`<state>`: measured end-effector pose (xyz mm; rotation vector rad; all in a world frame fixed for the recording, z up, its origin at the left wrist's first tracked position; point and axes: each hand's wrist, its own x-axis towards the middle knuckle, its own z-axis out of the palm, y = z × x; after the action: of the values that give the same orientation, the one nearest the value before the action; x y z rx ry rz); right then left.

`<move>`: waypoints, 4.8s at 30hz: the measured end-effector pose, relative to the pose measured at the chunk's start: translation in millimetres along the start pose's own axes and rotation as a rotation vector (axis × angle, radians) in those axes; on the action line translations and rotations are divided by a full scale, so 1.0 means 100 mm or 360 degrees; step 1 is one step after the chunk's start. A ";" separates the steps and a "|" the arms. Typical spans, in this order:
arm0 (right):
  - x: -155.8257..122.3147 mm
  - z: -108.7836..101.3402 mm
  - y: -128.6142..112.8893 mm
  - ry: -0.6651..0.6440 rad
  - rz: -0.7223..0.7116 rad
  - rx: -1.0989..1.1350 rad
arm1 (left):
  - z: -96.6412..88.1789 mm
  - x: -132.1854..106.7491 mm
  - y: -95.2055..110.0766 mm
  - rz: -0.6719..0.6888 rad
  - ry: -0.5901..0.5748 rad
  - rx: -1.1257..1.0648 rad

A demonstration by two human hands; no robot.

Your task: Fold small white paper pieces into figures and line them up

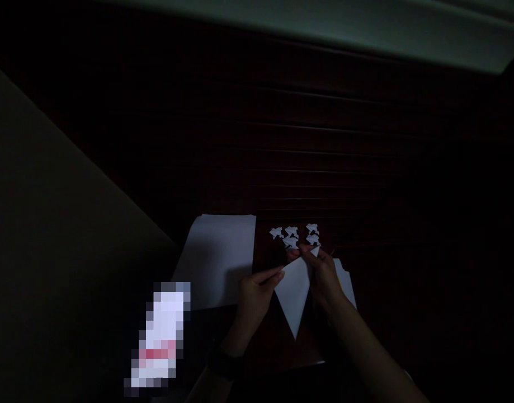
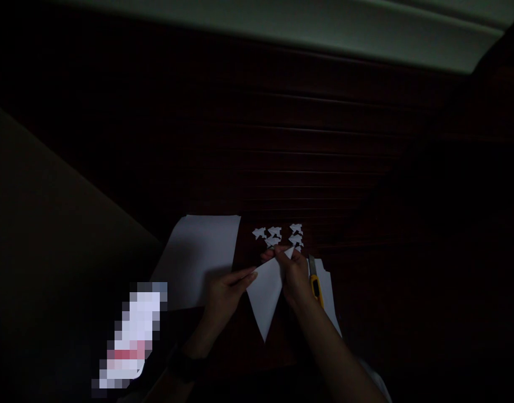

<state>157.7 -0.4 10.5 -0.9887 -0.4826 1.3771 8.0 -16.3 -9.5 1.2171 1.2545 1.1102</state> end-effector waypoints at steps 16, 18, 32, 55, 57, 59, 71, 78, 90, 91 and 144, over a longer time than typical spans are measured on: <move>-0.05 0.10 0.10 0.0032 -0.0100 -0.0048 | 0.08 -0.06 0.03 0.0159 -0.0036 0.0089; -0.04 0.10 0.10 0.0049 -0.0093 -0.0008 | 0.09 -0.07 0.02 0.0137 -0.0040 0.0066; -0.10 0.18 -0.01 -0.0226 -0.0131 -0.0008 | 0.01 -0.03 -0.02 0.0036 0.0136 -0.0081; -0.11 0.20 0.07 -0.0227 -0.0285 -0.0363 | 0.04 -0.05 0.10 0.0317 0.0006 0.0200; -0.12 0.21 0.09 -0.0223 -0.0262 -0.0362 | 0.04 -0.04 0.07 0.0311 0.0041 0.0215; -0.11 0.20 0.12 -0.0222 -0.0238 -0.0373 | 0.04 -0.05 0.05 0.0316 0.0094 0.0208; -0.20 0.23 0.14 -0.0289 -0.0489 -0.0944 | -0.07 0.00 0.00 0.0151 0.0390 0.0016; -0.22 0.23 0.17 -0.0330 -0.0664 -0.1104 | -0.07 0.02 0.02 0.0199 0.0294 0.0076; -0.29 0.25 0.18 -0.0320 -0.0656 -0.1119 | -0.12 0.06 0.05 0.0254 0.0286 0.0249; -0.29 0.25 0.18 -0.0330 -0.0647 -0.1124 | -0.12 0.07 0.05 0.0262 0.0286 0.0258; -0.25 0.24 0.28 -0.0195 -0.0588 -0.1091 | 0.01 -0.05 0.00 0.0374 0.0150 0.0294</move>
<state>118.0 -19.8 6.8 -1.2795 -1.2180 0.9450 9.2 -21.1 -8.9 1.4958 1.3333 1.2542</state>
